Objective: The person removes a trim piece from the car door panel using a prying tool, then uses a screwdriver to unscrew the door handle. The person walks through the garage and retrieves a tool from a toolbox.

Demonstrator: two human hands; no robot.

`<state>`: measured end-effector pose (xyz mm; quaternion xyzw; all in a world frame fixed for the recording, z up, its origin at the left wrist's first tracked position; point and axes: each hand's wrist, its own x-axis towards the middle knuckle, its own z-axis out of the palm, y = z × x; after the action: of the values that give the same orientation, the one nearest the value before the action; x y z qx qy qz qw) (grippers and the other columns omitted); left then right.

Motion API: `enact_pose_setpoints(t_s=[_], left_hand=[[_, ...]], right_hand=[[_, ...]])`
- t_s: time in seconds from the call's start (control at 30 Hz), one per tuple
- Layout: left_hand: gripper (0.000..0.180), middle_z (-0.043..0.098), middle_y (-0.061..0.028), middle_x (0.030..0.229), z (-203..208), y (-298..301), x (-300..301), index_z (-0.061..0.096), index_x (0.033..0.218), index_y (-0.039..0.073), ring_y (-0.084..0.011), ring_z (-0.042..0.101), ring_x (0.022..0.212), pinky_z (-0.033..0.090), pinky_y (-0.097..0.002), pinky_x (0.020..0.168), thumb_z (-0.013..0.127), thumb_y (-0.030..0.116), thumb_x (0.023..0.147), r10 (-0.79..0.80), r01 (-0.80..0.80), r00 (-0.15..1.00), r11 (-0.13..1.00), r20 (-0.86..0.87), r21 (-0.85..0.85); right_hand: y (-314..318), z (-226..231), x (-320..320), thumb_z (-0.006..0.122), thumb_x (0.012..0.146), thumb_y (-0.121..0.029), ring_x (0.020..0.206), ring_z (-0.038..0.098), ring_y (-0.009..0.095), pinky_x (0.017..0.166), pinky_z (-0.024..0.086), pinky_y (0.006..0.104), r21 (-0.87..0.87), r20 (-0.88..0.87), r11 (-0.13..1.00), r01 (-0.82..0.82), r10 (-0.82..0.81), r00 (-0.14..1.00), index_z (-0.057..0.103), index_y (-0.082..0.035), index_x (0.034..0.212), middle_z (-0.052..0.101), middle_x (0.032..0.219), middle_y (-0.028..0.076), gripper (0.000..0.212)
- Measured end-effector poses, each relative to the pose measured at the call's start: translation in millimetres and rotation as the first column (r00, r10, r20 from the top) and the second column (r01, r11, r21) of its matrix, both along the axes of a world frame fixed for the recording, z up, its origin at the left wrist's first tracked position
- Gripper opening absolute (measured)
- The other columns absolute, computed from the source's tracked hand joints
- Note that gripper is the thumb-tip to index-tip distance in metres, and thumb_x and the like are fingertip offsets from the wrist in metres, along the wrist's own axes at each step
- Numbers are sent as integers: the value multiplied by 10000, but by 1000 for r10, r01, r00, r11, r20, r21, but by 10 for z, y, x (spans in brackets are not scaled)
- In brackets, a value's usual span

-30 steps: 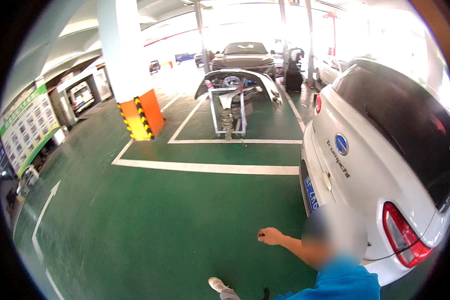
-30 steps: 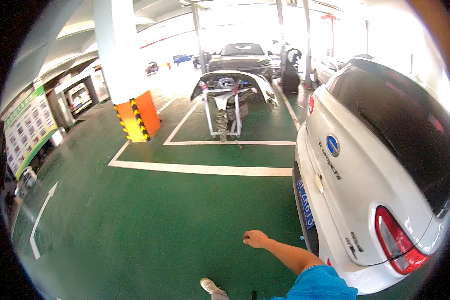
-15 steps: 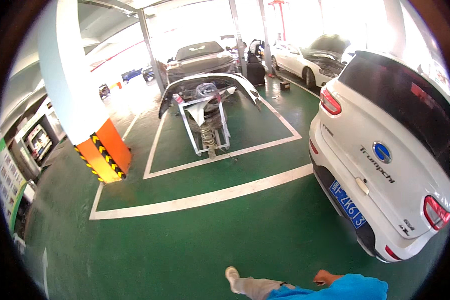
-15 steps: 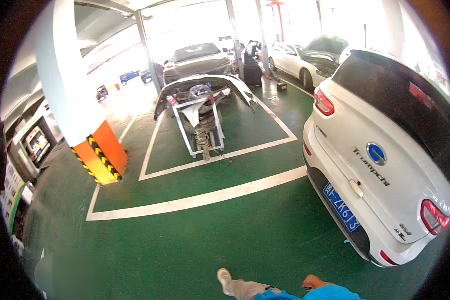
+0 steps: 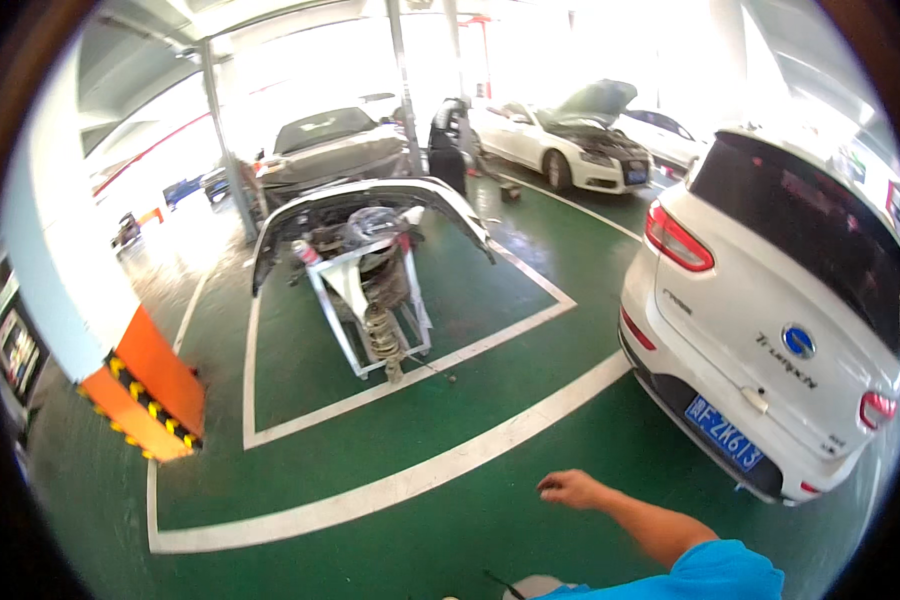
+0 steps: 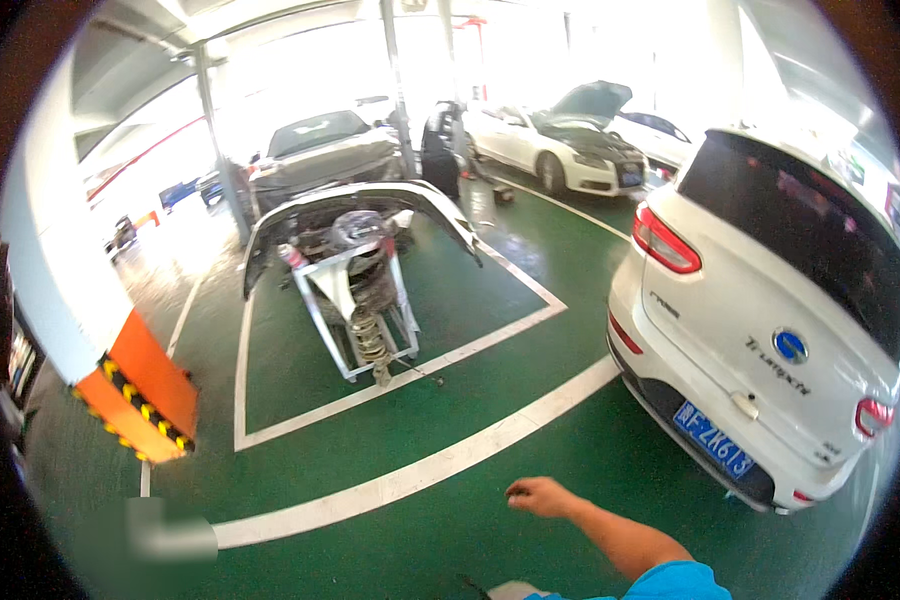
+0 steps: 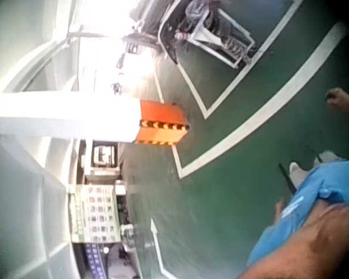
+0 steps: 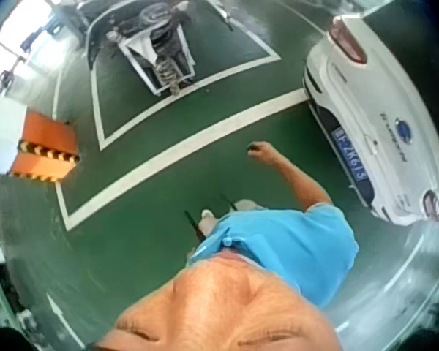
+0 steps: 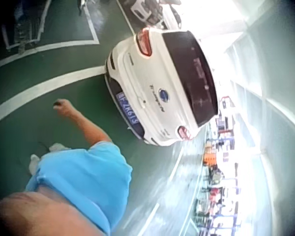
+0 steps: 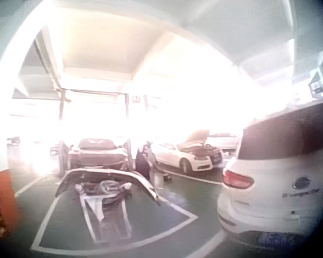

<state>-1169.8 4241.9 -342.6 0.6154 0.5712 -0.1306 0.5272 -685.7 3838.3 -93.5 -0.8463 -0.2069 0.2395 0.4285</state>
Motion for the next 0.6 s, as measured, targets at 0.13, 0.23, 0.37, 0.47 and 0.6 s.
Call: enact_pose_setpoints(t_s=[0.13,0.23,0.37,0.47,0.6], left_hand=[[349,651,-71,793,-179,658,1106,620,1110,55,-173,563,616,463,-347,494,623,355,932,-490,493,869,842,-72,220],[328,650,-89,800,-201,1259,2314,613,1116,48,-176,570,620,466,-350,489,625,318,931,-608,586,788,693,-97,419],[266,655,-152,817,14,1430,4899,603,1101,31,-208,597,635,484,-394,500,584,244,942,-279,259,958,943,69,209],[300,667,-156,837,351,1242,6438,583,1129,34,-232,617,640,496,-407,513,562,272,948,-420,402,904,899,79,177],[400,685,-134,902,130,561,8324,552,1199,43,-231,650,636,498,-315,501,575,349,942,-509,520,851,850,129,-83]], right_hand=[[-398,-573,315,675,873,-211,755,649,166,706,536,311,-4,-143,836,549,-544,827,669,13,1109,698,890,95,325],[-840,-1508,261,691,765,-333,624,635,213,582,488,347,-353,-309,762,543,-643,701,669,-18,738,642,646,144,317],[-1392,-2541,691,740,776,-254,533,613,192,530,489,366,-467,-462,485,740,-847,264,632,-15,632,637,612,96,300],[-1625,-2810,1391,744,781,-246,540,629,197,536,499,366,-607,-452,471,640,-867,209,641,-13,628,648,628,102,297],[-2454,-3193,2529,727,839,-96,631,627,234,541,486,400,-559,-587,405,724,-810,-1,668,65,775,655,706,131,183]])
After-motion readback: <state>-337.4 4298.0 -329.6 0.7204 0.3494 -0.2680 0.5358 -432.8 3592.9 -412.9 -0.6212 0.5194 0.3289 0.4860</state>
